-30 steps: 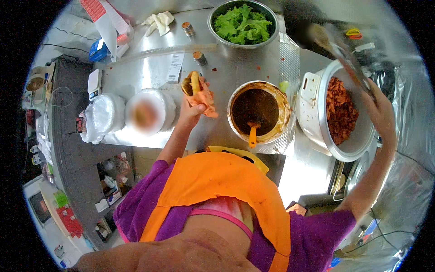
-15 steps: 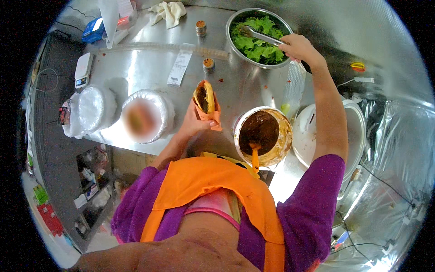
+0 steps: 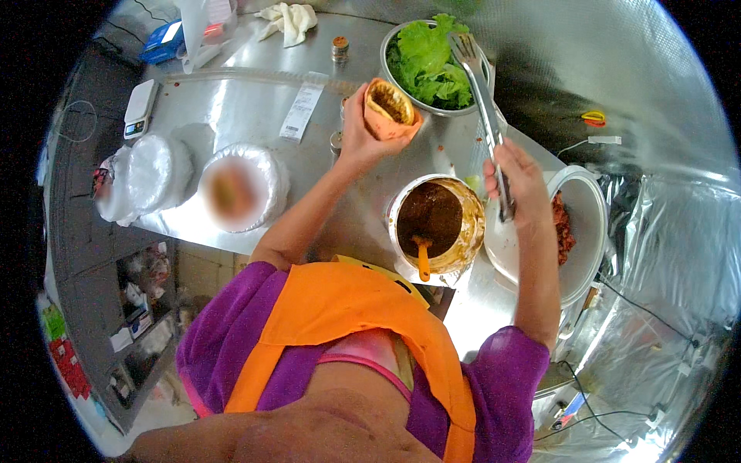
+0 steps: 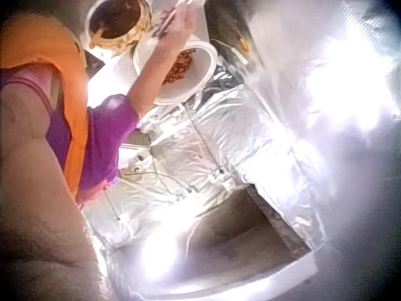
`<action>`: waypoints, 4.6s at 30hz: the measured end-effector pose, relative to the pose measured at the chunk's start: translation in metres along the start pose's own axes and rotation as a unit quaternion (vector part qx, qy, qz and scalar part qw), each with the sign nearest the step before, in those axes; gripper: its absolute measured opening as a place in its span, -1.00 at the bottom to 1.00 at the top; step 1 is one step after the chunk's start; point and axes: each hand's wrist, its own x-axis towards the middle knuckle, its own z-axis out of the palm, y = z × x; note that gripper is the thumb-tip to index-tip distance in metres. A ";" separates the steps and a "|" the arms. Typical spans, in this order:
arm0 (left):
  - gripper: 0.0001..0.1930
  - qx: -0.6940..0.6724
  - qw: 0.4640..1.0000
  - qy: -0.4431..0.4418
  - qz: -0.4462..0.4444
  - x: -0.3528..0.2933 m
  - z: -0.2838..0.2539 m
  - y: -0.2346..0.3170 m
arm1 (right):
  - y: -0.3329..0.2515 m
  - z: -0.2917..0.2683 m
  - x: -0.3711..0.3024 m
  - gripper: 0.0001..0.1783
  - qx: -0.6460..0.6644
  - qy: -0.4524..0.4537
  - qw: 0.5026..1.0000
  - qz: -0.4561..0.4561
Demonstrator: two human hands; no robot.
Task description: The person assembles tacos by spreading sauce on tortillas, adding lettuce and seasoned meat, and wrapping them in paper. They repeat this process for multiple tacos, placing the finished items on a plate and seasoning them with spices.
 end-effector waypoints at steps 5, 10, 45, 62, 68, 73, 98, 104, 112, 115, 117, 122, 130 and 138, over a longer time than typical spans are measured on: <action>0.17 0.089 0.993 0.033 0.069 0.005 0.013 0.000 | 0.021 0.043 -0.058 -0.67 0.108 0.002 0.994 0.025; 0.16 0.092 0.993 0.035 0.069 0.004 0.009 0.020 | 0.054 0.068 -0.076 -0.64 0.102 0.015 0.994 0.027; 0.17 0.071 0.984 -0.121 0.111 -0.011 -0.028 0.025 | 0.041 0.008 -0.095 -0.58 -0.165 -0.005 0.986 0.012; 0.18 0.083 0.980 -0.129 0.126 -0.013 -0.031 0.024 | 0.049 0.030 -0.107 -0.55 -0.131 -0.012 0.991 0.026; 0.18 0.089 0.975 -0.137 0.151 -0.013 -0.034 0.027 | 0.028 0.027 -0.134 -0.54 -0.280 0.083 0.953 -0.078; 0.18 0.094 0.969 -0.146 0.177 -0.010 -0.039 0.041 | 0.010 0.031 -0.144 -0.48 -0.460 0.141 0.851 -0.212; 0.17 0.099 0.953 -0.197 0.208 -0.020 -0.026 0.073 | 0.042 -0.009 -0.175 -0.51 -0.266 0.165 0.948 -0.058; 0.14 0.127 0.934 -0.257 0.215 -0.016 -0.005 0.108 | 0.046 -0.130 -0.237 -0.40 -0.309 0.321 0.895 -0.023; 0.15 0.145 0.898 -0.332 0.248 -0.021 0.050 0.152 | 0.112 -0.280 -0.208 -0.40 -0.551 0.270 0.787 -0.065; 0.14 0.140 0.886 -0.374 0.237 -0.027 0.087 0.160 | 0.132 -0.308 -0.179 -0.45 -0.538 0.238 0.808 -0.021; 0.14 0.134 0.882 -0.389 0.231 -0.033 0.110 0.163 | 0.121 -0.310 -0.153 -0.50 -0.452 0.204 0.864 0.088; 0.15 0.142 0.874 -0.411 0.217 -0.043 0.154 0.166 | 0.126 -0.344 -0.092 -0.58 -0.366 0.057 0.928 0.045; 0.16 0.129 0.870 -0.445 0.171 -0.049 0.187 0.167 | 0.100 -0.328 -0.078 -0.60 -0.388 -0.002 0.921 -0.009; 0.22 0.118 0.860 -0.473 0.153 -0.045 0.196 0.159 | 0.129 -0.322 -0.073 -0.66 -0.518 0.075 0.830 -0.195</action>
